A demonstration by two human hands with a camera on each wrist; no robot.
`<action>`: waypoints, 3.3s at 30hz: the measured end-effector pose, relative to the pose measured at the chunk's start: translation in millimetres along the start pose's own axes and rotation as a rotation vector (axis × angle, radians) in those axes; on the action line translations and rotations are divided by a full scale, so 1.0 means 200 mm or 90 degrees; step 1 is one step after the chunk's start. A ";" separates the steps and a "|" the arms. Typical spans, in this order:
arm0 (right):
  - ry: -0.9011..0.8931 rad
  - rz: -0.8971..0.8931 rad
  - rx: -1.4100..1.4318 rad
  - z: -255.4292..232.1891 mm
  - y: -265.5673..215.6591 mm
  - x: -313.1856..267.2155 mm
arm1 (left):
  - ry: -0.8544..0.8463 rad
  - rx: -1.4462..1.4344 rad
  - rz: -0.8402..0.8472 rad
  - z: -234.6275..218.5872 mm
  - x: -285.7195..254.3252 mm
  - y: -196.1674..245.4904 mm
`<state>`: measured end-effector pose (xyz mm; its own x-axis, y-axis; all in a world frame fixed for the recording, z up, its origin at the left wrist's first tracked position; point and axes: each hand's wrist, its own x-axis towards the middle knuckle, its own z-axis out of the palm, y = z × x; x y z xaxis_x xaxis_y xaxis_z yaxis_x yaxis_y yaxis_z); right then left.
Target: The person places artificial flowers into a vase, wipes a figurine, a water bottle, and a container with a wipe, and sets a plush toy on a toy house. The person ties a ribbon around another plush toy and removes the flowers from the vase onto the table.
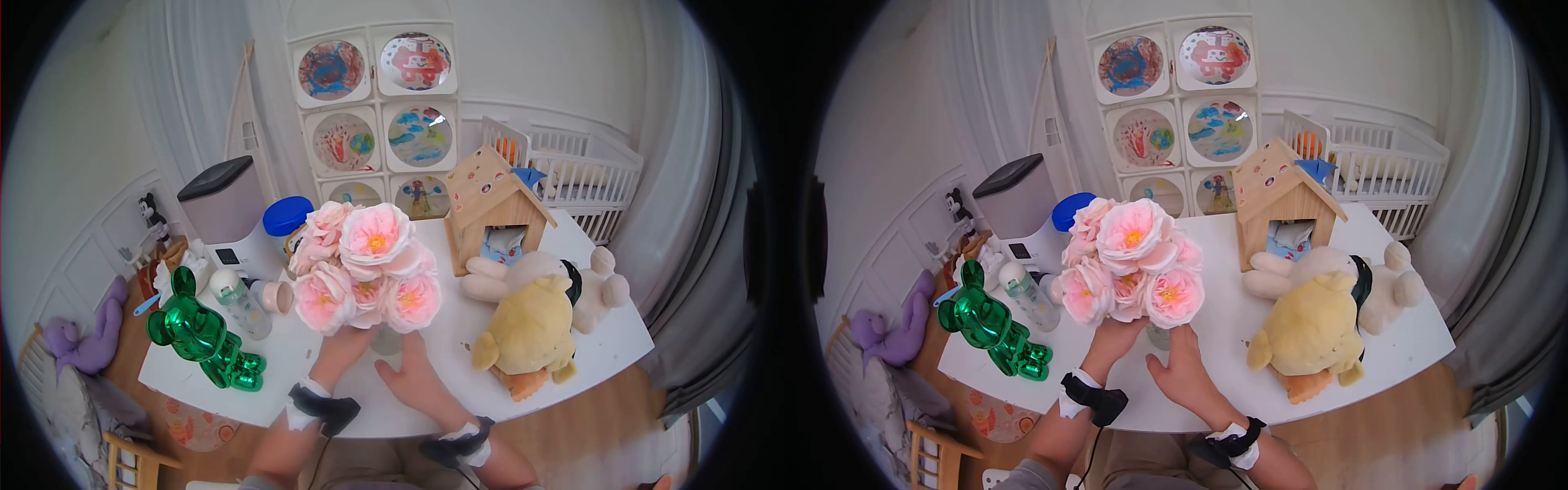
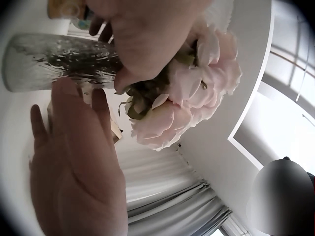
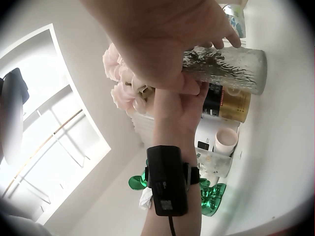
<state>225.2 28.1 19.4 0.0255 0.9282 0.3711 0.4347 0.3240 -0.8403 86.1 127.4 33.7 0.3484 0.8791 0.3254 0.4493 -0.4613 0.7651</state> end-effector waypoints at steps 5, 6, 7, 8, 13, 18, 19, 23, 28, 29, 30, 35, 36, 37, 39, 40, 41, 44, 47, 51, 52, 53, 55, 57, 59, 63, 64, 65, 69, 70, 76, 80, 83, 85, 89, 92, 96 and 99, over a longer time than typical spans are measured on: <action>0.057 -0.047 0.046 -0.05 0.02 0.05 | 0.002 -0.111 0.053 -0.03 0.04 0.02; 0.079 -0.024 0.068 -0.05 0.05 0.06 | 0.026 -0.146 0.106 -0.02 0.05 0.03; 0.083 -0.022 0.068 -0.05 0.06 0.08 | 0.048 -0.180 0.160 -0.01 0.05 0.04; 0.039 -0.018 0.112 -0.06 0.07 0.11 | 0.044 -0.181 0.162 0.01 0.06 0.03; 0.003 0.010 0.022 -0.02 0.11 0.08 | -0.039 -0.202 0.072 0.02 0.06 -0.04; 0.028 -0.022 -0.022 -0.03 0.10 0.05 | -0.040 -0.185 0.108 0.06 0.06 -0.05; 0.029 -0.021 -0.021 -0.03 0.10 0.05 | -0.033 -0.168 0.127 0.06 0.06 -0.05; 0.023 -0.012 -0.014 -0.04 0.11 0.05 | -0.045 -0.173 0.136 0.07 0.08 -0.03; 0.001 -0.002 -0.051 -0.01 0.25 -0.02 | 0.058 -0.075 0.190 0.17 0.16 -0.12; -0.020 0.025 -0.063 -0.02 0.23 -0.05 | 0.057 -0.075 0.190 0.19 0.17 -0.12; -0.041 0.053 -0.075 -0.03 0.23 -0.07 | 0.052 -0.096 0.171 0.21 0.19 -0.12; -0.211 0.038 -0.207 -0.08 0.29 -0.16 | 0.024 0.012 0.064 0.27 0.30 -0.07; -0.269 0.016 -0.235 -0.08 0.30 -0.17 | 0.067 -0.020 0.145 0.30 0.34 -0.08; -0.267 0.016 -0.237 -0.08 0.29 -0.18 | 0.110 -0.052 0.225 0.32 0.38 -0.07; -0.272 -0.040 -0.310 -0.07 0.27 -0.20 | 0.145 0.044 0.260 0.35 0.44 -0.07; -0.270 -0.039 -0.311 -0.08 0.27 -0.21 | 0.180 0.143 0.291 0.36 0.47 -0.07; -0.273 -0.045 -0.313 -0.08 0.28 -0.21 | 0.178 0.142 0.293 0.37 0.52 -0.10; -0.275 -0.048 -0.313 -0.07 0.28 -0.22 | 0.155 0.186 0.253 0.39 0.61 -0.12; -0.274 -0.046 -0.318 -0.08 0.26 -0.21 | 0.174 0.213 0.237 0.41 0.70 -0.11; -0.281 -0.044 -0.320 -0.09 0.25 -0.21 | 0.229 0.157 0.229 0.46 0.81 -0.13; -0.282 -0.045 -0.326 -0.09 0.24 -0.20 | 0.229 0.143 0.208 0.47 0.83 -0.12; -0.288 -0.040 -0.325 -0.09 0.24 -0.20 | 0.233 0.139 0.207 0.48 0.85 -0.13; -0.309 -0.030 -0.330 -0.09 0.23 -0.20 | 0.213 0.101 0.169 0.48 0.88 -0.12; -0.315 -0.029 -0.329 -0.10 0.22 -0.19 | 0.219 0.133 0.150 0.48 0.88 -0.10; -0.284 -0.054 -0.302 -0.09 0.24 -0.20 | 0.218 0.157 0.129 0.51 0.90 -0.08; -0.318 -0.020 -0.308 -0.10 0.22 -0.19 | 0.287 0.156 0.211 0.59 1.01 -0.22; -0.313 -0.021 -0.311 -0.09 0.22 -0.19 | 0.317 0.153 0.229 0.61 1.04 -0.24; -0.306 -0.020 -0.315 -0.09 0.21 -0.19 | 0.324 0.112 0.227 0.64 1.06 -0.24; -0.205 -0.063 -0.305 -0.12 0.15 -0.20 | 0.285 0.114 0.215 0.66 1.05 -0.19; -0.224 -0.041 -0.267 -0.11 0.16 -0.20 | 0.268 0.115 0.214 0.67 1.06 -0.21; -0.301 -0.012 -0.304 -0.11 0.20 -0.19 | 0.261 0.062 0.188 0.71 1.10 -0.24; -0.301 -0.008 -0.296 -0.11 0.20 -0.19 | 0.258 0.128 0.203 0.69 1.10 -0.22; -0.259 -0.023 -0.254 -0.13 0.12 -0.17 | 0.262 0.070 0.195 0.70 1.11 -0.23; -0.287 -0.014 -0.289 -0.10 0.17 -0.18 | 0.257 0.039 0.177 0.69 1.11 -0.22; -0.312 0.003 -0.329 -0.09 0.20 -0.20 | 0.245 0.011 0.187 0.70 1.13 -0.23; -0.326 0.010 -0.334 -0.09 0.20 -0.19 | 0.278 0.039 0.203 0.72 1.15 -0.24; -0.239 -0.019 -0.250 -0.10 0.13 -0.19 | 0.275 -0.013 0.169 0.75 1.17 -0.23; -0.248 -0.015 -0.255 -0.11 0.12 -0.18 | 0.290 0.008 0.208 0.78 1.17 -0.21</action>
<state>254.1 -1.1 -4.6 -0.2898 0.9451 0.1508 0.7412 0.3213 -0.5893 276.4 334.2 -9.2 0.0813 0.6522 0.7537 0.3881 -0.7172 0.5788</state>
